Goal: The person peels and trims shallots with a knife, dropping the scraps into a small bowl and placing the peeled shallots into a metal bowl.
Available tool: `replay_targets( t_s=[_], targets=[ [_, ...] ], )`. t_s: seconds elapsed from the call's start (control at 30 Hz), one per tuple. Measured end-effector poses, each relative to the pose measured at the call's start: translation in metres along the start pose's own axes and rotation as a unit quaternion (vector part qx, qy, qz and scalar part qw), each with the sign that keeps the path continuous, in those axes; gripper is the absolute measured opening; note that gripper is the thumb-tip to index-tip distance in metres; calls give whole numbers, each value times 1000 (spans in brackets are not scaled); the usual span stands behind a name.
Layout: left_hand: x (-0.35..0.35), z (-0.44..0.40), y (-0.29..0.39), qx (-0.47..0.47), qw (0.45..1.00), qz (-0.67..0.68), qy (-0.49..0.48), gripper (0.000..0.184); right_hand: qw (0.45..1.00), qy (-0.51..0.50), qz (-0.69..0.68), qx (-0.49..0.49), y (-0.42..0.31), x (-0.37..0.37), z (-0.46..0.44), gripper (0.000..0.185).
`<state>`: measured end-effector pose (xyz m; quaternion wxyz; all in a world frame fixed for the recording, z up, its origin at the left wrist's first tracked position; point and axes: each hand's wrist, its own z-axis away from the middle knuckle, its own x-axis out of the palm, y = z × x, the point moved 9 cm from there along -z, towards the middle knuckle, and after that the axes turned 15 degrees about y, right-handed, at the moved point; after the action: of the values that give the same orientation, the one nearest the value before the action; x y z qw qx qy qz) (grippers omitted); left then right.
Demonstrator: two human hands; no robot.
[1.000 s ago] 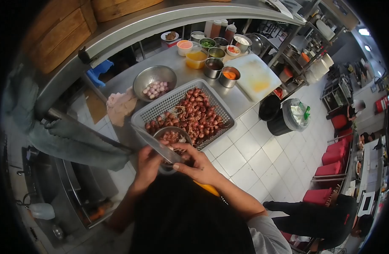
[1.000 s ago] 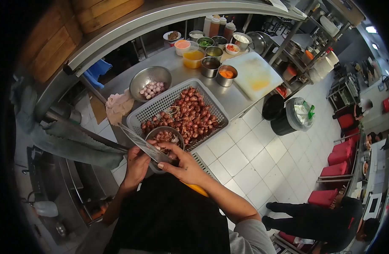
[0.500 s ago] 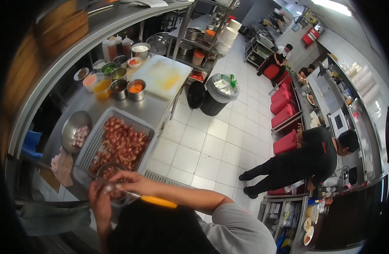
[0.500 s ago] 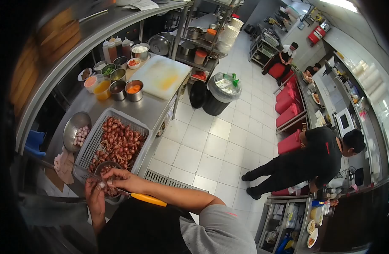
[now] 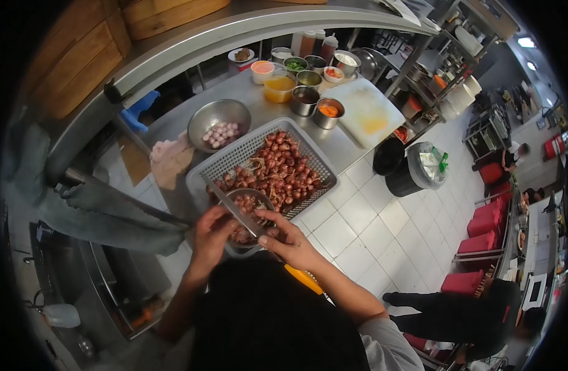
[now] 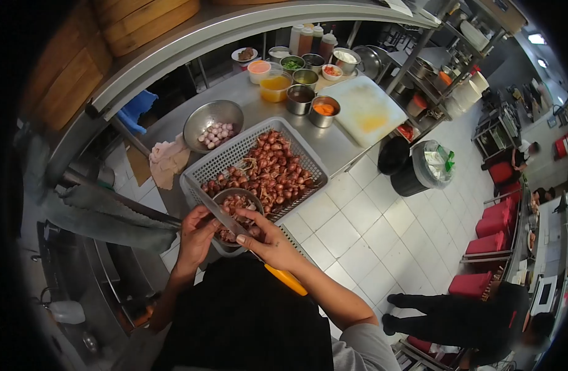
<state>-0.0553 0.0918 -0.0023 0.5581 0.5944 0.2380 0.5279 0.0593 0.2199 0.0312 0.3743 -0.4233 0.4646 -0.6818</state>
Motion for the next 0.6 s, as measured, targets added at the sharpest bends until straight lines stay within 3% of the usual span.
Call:
replay_targets(
  t_s=[0.13,0.23,0.53,0.6],
  targets=[
    [8,9,4,-10,998,64,-8,28,990,-7,90,-110,-5,7,-5,61],
    [8,11,-1,-34,995,92,-6,31,981,-1,138,-134,-16,9,-3,62],
    [11,11,0,-46,992,120,-11,29,986,-9,111,-126,-12,6,-6,50],
    [12,10,-5,-65,990,120,-30,30,998,-30,-20,-60,-5,7,-8,44]
  ],
)
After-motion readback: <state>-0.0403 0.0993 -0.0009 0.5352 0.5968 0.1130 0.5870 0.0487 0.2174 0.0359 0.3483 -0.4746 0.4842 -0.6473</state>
